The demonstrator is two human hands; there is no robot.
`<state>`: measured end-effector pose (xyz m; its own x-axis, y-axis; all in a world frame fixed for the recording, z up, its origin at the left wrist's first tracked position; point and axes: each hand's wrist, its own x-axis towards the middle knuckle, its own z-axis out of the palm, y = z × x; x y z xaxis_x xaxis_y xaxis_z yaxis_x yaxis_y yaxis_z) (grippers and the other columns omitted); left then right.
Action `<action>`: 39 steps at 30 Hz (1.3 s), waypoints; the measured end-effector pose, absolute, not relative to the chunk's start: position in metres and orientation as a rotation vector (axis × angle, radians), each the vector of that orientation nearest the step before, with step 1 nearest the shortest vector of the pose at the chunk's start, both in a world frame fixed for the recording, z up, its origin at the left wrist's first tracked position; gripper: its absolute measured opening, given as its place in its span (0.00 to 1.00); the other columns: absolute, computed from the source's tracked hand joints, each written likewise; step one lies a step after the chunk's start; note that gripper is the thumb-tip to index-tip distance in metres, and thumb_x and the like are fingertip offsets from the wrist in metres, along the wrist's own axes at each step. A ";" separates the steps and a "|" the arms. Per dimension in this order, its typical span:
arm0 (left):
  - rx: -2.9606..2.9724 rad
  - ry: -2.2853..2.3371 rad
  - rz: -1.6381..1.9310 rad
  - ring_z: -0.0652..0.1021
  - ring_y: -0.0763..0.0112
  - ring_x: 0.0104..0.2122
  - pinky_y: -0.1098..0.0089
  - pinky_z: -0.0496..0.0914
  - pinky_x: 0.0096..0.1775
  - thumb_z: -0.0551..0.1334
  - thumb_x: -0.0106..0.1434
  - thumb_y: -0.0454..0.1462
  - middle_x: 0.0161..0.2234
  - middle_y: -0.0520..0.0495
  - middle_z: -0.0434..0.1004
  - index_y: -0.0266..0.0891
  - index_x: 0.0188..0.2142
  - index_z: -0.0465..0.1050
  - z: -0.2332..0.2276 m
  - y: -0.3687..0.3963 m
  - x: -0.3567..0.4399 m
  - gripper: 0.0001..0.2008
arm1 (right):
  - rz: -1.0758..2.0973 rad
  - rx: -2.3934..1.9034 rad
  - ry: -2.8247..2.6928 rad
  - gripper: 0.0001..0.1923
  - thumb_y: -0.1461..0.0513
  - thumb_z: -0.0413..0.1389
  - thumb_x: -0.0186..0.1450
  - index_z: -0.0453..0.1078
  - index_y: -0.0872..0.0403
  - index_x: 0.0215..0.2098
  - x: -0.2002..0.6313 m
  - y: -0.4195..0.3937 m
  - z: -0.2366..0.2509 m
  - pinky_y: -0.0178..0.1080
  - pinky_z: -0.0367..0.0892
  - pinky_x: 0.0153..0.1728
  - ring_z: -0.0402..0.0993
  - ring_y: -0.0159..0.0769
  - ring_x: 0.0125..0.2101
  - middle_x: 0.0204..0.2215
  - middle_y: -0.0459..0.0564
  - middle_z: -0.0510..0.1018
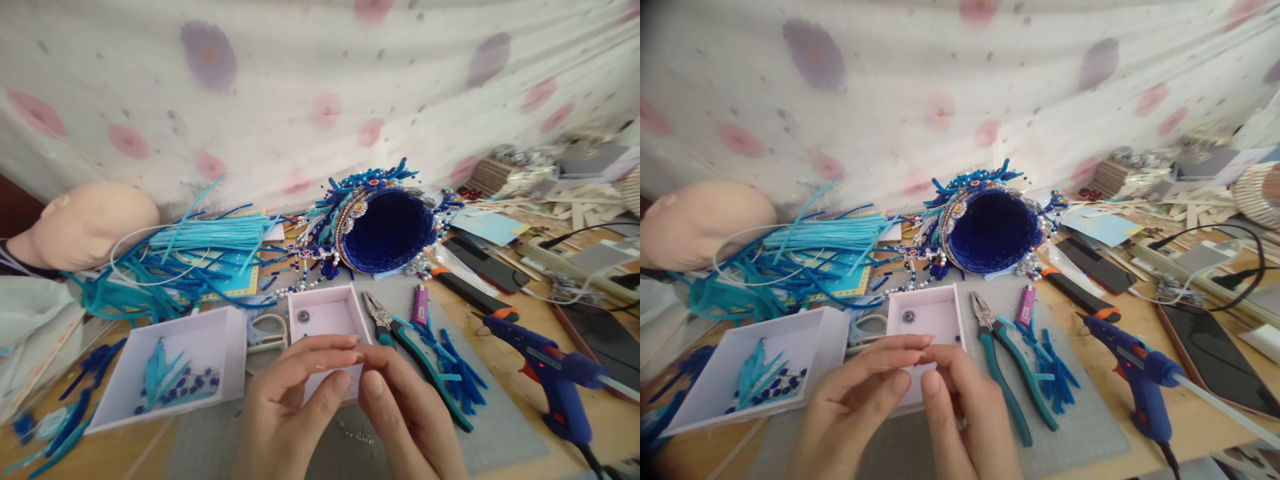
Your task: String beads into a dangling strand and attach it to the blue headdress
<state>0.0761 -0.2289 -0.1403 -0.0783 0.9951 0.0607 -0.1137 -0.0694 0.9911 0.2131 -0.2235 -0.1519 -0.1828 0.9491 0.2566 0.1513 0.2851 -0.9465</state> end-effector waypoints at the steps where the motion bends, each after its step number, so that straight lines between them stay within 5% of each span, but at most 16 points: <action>1: 1.188 1.162 1.366 0.80 0.65 0.47 0.70 0.73 0.48 0.66 0.62 0.37 0.45 0.49 0.82 0.50 0.35 0.83 -0.138 -0.229 0.076 0.06 | 1.034 -1.025 -1.597 0.13 0.57 0.48 0.72 0.73 0.51 0.45 0.214 -0.223 -0.152 0.31 0.61 0.22 0.67 0.31 0.21 0.22 0.44 0.74; 9: 1.325 1.300 1.522 0.80 0.72 0.32 0.77 0.75 0.34 0.67 0.61 0.36 0.29 0.53 0.82 0.49 0.31 0.82 -0.127 -0.223 0.066 0.06 | 1.199 -0.980 -1.693 0.16 0.58 0.48 0.72 0.66 0.53 0.28 0.219 -0.214 -0.152 0.31 0.63 0.29 0.69 0.30 0.28 0.24 0.44 0.71; 15: 1.247 1.454 1.535 0.80 0.72 0.39 0.77 0.75 0.40 0.70 0.57 0.40 0.39 0.53 0.82 0.46 0.40 0.76 -0.107 -0.208 0.051 0.11 | 1.388 -0.860 -1.302 0.14 0.56 0.53 0.70 0.72 0.53 0.30 0.231 -0.206 -0.157 0.30 0.65 0.26 0.70 0.29 0.24 0.24 0.45 0.75; 17: 1.302 1.539 1.565 0.79 0.73 0.40 0.77 0.73 0.42 0.69 0.58 0.38 0.40 0.54 0.80 0.44 0.32 0.71 -0.103 -0.204 0.046 0.07 | 1.413 -0.848 -1.168 0.12 0.56 0.55 0.70 0.75 0.52 0.32 0.235 -0.202 -0.160 0.29 0.66 0.26 0.69 0.27 0.23 0.26 0.45 0.76; 21: 1.797 1.634 1.397 0.77 0.73 0.34 0.74 0.69 0.39 0.61 0.65 0.37 0.30 0.53 0.76 0.40 0.18 0.55 -0.112 -0.199 0.039 0.21 | 1.481 -0.785 -0.888 0.06 0.58 0.60 0.66 0.77 0.51 0.35 0.239 -0.195 -0.161 0.27 0.64 0.22 0.67 0.25 0.21 0.26 0.45 0.76; 24: 2.128 1.570 1.231 0.74 0.70 0.28 0.67 0.66 0.38 0.50 0.70 0.35 0.22 0.51 0.72 0.41 0.19 0.61 -0.123 -0.196 0.038 0.21 | 1.567 -0.772 -0.711 0.06 0.58 0.63 0.63 0.77 0.52 0.34 0.238 -0.192 -0.159 0.26 0.59 0.20 0.60 0.23 0.18 0.22 0.43 0.71; 27: 2.171 1.624 0.996 0.75 0.68 0.30 0.65 0.66 0.38 0.47 0.72 0.36 0.25 0.50 0.75 0.41 0.25 0.68 -0.131 -0.191 0.041 0.20 | 1.634 -0.781 -0.585 0.07 0.58 0.64 0.61 0.75 0.54 0.32 0.240 -0.192 -0.156 0.26 0.54 0.19 0.50 0.22 0.17 0.18 0.40 0.61; 31: 2.181 1.634 0.575 0.76 0.62 0.43 0.60 0.66 0.45 0.51 0.70 0.34 0.41 0.47 0.79 0.40 0.42 0.73 -0.138 -0.184 0.053 0.12 | 1.653 -0.771 -0.553 0.08 0.57 0.61 0.64 0.74 0.53 0.31 0.245 -0.195 -0.156 0.27 0.47 0.18 0.40 0.24 0.18 0.18 0.37 0.48; 39: 2.311 1.760 -0.121 0.74 0.48 0.45 0.46 0.63 0.47 0.62 0.59 0.30 0.38 0.43 0.81 0.40 0.36 0.77 -0.138 -0.177 0.078 0.07 | 1.671 -0.776 -0.560 0.09 0.54 0.58 0.67 0.74 0.50 0.38 0.250 -0.197 -0.161 0.29 0.42 0.18 0.37 0.23 0.17 0.17 0.35 0.45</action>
